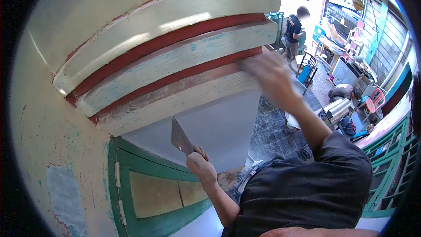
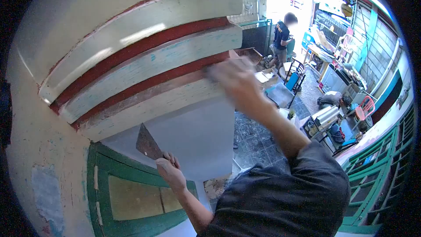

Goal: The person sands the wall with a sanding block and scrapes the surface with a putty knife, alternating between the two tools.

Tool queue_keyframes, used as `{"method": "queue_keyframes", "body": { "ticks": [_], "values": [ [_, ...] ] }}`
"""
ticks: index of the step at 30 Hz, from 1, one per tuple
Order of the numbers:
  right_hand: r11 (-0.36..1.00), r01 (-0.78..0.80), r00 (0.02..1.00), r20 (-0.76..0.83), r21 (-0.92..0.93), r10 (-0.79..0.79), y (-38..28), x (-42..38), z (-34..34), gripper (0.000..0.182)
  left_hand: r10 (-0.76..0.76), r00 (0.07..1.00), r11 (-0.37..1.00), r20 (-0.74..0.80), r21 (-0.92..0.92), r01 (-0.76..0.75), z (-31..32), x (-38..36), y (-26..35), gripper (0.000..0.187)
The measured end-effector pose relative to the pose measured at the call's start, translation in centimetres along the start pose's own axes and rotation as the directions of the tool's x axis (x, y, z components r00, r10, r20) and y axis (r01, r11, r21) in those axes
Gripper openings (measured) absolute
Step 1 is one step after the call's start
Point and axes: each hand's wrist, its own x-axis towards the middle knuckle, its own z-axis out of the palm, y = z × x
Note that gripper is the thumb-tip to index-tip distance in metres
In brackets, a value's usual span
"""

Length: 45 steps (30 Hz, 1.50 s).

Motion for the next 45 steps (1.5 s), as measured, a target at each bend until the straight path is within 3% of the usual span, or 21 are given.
{"method": "queue_keyframes", "body": {
  "ticks": [3, 5, 8, 11, 13, 15, 16, 18, 19, 21, 22, 24, 27, 29, 31, 35, 38, 39, 41, 42, 45],
  "values": [
    [0.986, -0.003, 1.000, -0.023, 0.167, 0.007, -1.4, 1.0, 0.9, 0.027, -0.027, 0.999, 1.000, 0.023, 0.011, 0.027, 1.2, 0.7, 0.1, 0.065],
    [0.997, 0.018, 0.995, -0.095, 0.069, -0.011, 0.6, -0.5, -0.1, 0.023, 0.030, 0.999, 0.999, -0.032, 0.040, -0.028, 1.5, 0.5, 0.8, 0.057],
    [0.970, -0.236, 0.972, 0.009, 0.050, 0.236, 2.7, -2.4, -0.6, 0.024, 0.051, 0.994, 0.997, -0.092, 0.063, -0.045, -0.1, 0.6, 1.2, 0.051],
    [0.989, -0.089, 0.996, -0.032, -0.119, 0.086, -0.8, 0.1, 0.6, 0.024, 0.012, 0.992, 0.999, -0.127, 0.037, -0.008, 0.0, 0.5, 1.7, 0.052],
    [0.999, -0.035, 0.999, 0.003, -0.036, 0.035, -2.4, 1.4, 1.1, 0.024, 0.017, 0.989, 1.000, -0.149, 0.017, -0.014, 1.6, 1.2, 1.8, 0.053],
    [0.969, 0.004, 0.994, -0.104, 0.248, 0.023, -3.0, 2.0, 1.1, 0.025, 0.063, 0.985, 0.998, -0.163, 0.002, -0.064, 2.8, 2.0, 1.9, 0.070],
    [0.970, 0.002, 0.994, -0.106, 0.244, 0.025, -2.1, 1.5, 0.7, 0.025, 0.064, 0.985, 0.998, -0.158, 0.001, -0.065, 2.7, 2.3, 1.7, 0.070],
    [0.997, -0.071, 0.997, -0.027, -0.031, 0.070, 1.0, -0.9, -0.9, 0.028, 0.085, 0.981, 0.996, -0.175, 0.046, -0.078, 2.0, 2.7, 1.1, 0.070],
    [0.983, -0.184, 0.983, -0.011, -0.024, 0.184, 1.8, -1.4, -1.5, 0.028, 0.083, 0.981, 0.996, -0.176, 0.041, -0.077, 1.5, 2.8, 0.9, 0.070],
    [0.970, -0.216, 0.974, 0.043, -0.108, 0.222, 1.1, -1.0, -1.1, 0.027, 0.055, 0.966, 0.998, -0.254, 0.011, -0.054, 1.1, 2.8, 0.6, 0.070],
    [0.969, -0.220, 0.972, 0.053, -0.109, 0.227, -0.3, -0.6, -0.2, 0.027, 0.045, 0.967, 0.999, -0.252, 0.014, -0.043, 1.3, 2.6, 0.6, 0.070],
    [0.997, -0.053, 0.995, -0.079, 0.058, 0.058, -2.9, 1.3, 2.1, 0.027, 0.042, 0.964, 0.998, -0.261, -0.038, -0.054, 2.7, 2.7, 0.8, 0.070],
    [0.973, 0.001, 0.998, -0.066, 0.231, 0.014, -3.2, 2.2, 1.3, 0.029, 0.019, 0.976, 1.000, -0.218, -0.018, -0.024, 3.4, 2.8, 0.1, 0.069],
    [0.998, -0.053, 0.997, -0.057, 0.016, 0.053, -0.5, 0.3, -0.4, 0.029, 0.020, 0.968, 0.999, -0.249, -0.035, -0.030, 2.5, 2.6, 0.2, 0.068],
    [0.964, -0.266, 0.963, 0.056, 0.011, 0.265, 2.0, -1.5, -1.2, 0.030, 0.015, 0.959, 0.997, -0.282, -0.063, -0.034, 1.2, 2.3, 0.0, 0.067],
    [0.996, -0.088, 0.994, -0.064, -0.034, 0.086, -1.4, 0.7, 0.6, 0.029, 0.001, 0.948, 0.995, -0.318, -0.098, -0.033, -0.1, 2.5, -1.4, 0.066],
    [0.989, 0.009, 0.997, -0.079, 0.150, 0.003, -1.5, 1.1, 0.3, 0.029, 0.050, 0.968, 0.998, -0.248, -0.024, -0.057, 1.1, 2.4, 0.3, 0.069],
    [0.988, 0.010, 0.996, -0.086, 0.152, 0.003, 0.2, 0.1, -0.2, 0.029, 0.071, 0.973, 0.997, -0.222, 0.046, -0.062, 1.3, 2.5, 1.0, 0.071],
    [0.978, -0.206, 0.977, 0.046, -0.019, 0.207, 3.0, -1.8, -1.0, 0.026, 0.065, 0.960, 0.997, -0.271, 0.050, -0.053, -0.2, 2.6, 0.4, 0.071],
    [0.960, -0.272, 0.962, 0.030, 0.061, 0.270, 2.9, -1.6, -1.5, 0.016, 0.045, 0.946, 0.998, -0.320, 0.049, -0.031, -0.6, 2.5, 0.3, 0.072],
    [0.988, -0.156, 0.986, -0.058, 0.017, 0.157, 0.1, -0.4, 0.3, 0.018, 0.083, 0.933, 0.995, -0.350, 0.084, -0.057, -0.6, 2.9, 0.5, 0.072]
  ]
}}
